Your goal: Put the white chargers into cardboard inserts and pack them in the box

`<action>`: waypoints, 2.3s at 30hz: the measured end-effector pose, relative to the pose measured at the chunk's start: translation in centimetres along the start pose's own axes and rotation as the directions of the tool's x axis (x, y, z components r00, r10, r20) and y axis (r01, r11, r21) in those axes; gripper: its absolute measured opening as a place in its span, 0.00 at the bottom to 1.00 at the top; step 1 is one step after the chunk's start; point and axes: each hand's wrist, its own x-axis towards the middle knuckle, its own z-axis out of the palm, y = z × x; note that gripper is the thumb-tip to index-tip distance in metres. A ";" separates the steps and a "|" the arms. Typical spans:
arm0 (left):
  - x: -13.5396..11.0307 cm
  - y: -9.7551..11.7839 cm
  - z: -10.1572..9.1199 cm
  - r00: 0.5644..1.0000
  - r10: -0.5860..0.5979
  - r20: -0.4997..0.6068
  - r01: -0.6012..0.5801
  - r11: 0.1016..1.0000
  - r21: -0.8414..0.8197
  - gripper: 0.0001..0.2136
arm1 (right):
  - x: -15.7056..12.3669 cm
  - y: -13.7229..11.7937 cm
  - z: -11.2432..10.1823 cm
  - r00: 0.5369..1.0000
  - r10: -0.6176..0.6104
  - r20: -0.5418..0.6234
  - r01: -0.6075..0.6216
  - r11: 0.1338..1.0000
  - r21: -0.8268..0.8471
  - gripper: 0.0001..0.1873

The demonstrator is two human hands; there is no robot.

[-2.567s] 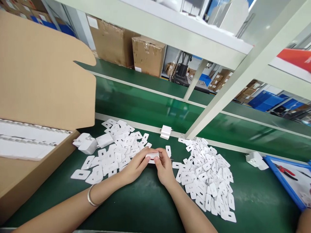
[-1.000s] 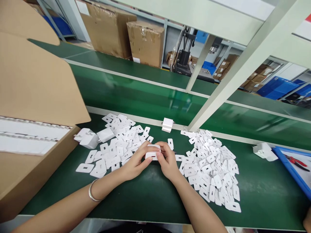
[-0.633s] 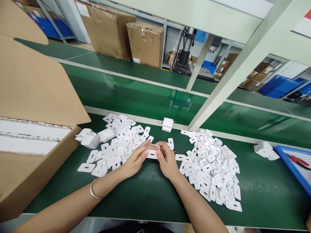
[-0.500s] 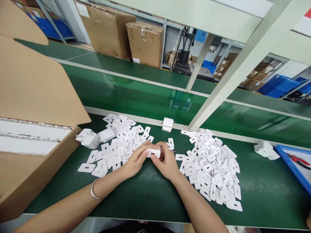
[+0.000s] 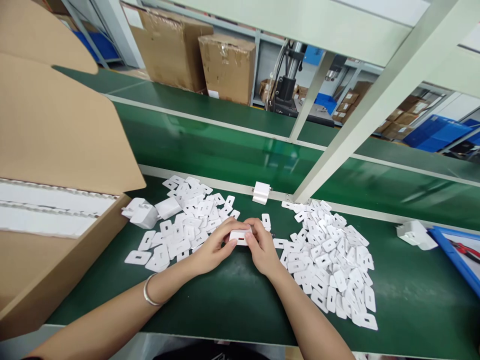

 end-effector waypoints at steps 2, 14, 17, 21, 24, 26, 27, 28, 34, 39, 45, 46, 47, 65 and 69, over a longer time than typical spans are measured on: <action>0.2 -0.2 -0.1 1.000 0.014 -0.004 -0.014 1.000 -0.019 0.19 | 0.0 0.0 0.0 1.000 0.015 0.003 -0.015 1.000 -0.010 0.22; 1.0 -0.4 -0.4 0.996 -0.023 -0.084 0.010 0.989 -0.147 0.20 | 0.7 0.3 -0.5 0.995 -0.090 -0.040 0.077 0.963 -0.258 0.19; 1.2 -0.6 -0.5 0.985 -0.168 -0.039 0.149 0.941 -0.303 0.22 | 0.9 0.1 -1.1 0.972 -0.199 -0.125 0.137 0.912 -0.388 0.20; 1.8 -0.5 -0.3 0.960 -0.278 -0.020 0.258 0.916 -0.308 0.19 | 0.9 0.2 -1.4 0.955 -0.285 -0.077 0.211 0.842 -0.496 0.24; 2.3 0.2 -0.6 0.945 -0.309 -0.106 0.281 0.935 -0.216 0.17 | 0.9 0.3 -1.4 0.942 -0.336 0.018 0.299 0.810 -0.505 0.29; 2.1 1.0 -1.8 0.923 -0.334 -0.192 0.289 0.930 -0.227 0.16 | 0.9 0.4 -1.4 0.938 -0.344 0.041 0.316 0.800 -0.510 0.31; 1.7 1.5 -2.8 0.912 -0.328 -0.247 0.277 0.935 -0.221 0.16 | 1.0 0.5 -1.4 0.942 -0.335 0.029 0.301 0.801 -0.517 0.30; 1.1 2.2 -4.2 0.895 -0.310 -0.320 0.266 0.948 -0.173 0.15 | 1.1 0.5 -1.5 0.947 -0.320 0.002 0.273 0.805 -0.526 0.28; -6.2 7.3 -17.4 0.618 -0.084 -0.781 0.460 0.845 0.274 0.17 | 1.3 0.9 -1.6 0.939 -0.267 -0.217 0.105 0.822 -0.560 0.21; -13.9 9.2 -28.6 0.304 -0.032 -0.952 0.906 0.318 0.279 0.15 | 1.5 1.1 -1.7 0.918 -0.185 -0.350 -0.044 0.831 -0.555 0.21; -19.4 7.6 -35.3 0.204 -0.148 -0.968 0.949 -0.214 0.232 0.18 | 2.3 1.5 -1.9 0.910 -0.119 -0.398 -0.147 0.803 -0.578 0.23; -19.5 7.2 -35.8 0.185 -0.163 -0.969 0.953 -0.209 0.217 0.18 | 2.4 1.5 -2.0 0.905 -0.116 -0.408 -0.162 0.795 -0.584 0.23; -19.6 6.7 -36.1 0.162 -0.166 -0.973 0.959 -0.204 0.195 0.18 | 2.6 1.5 -2.1 0.901 -0.114 -0.418 -0.174 0.788 -0.591 0.24; -18.0 6.7 -34.9 0.168 0.004 -0.986 0.984 -0.065 0.168 0.21 | 3.4 6.7 -3.5 0.952 -0.169 -0.253 -0.089 0.640 -0.763 0.25; -15.7 9.3 -30.4 0.284 0.372 -0.884 0.920 0.155 0.361 0.07 | 2.8 6.4 -3.0 0.957 -0.186 -0.223 -0.050 0.650 -0.758 0.20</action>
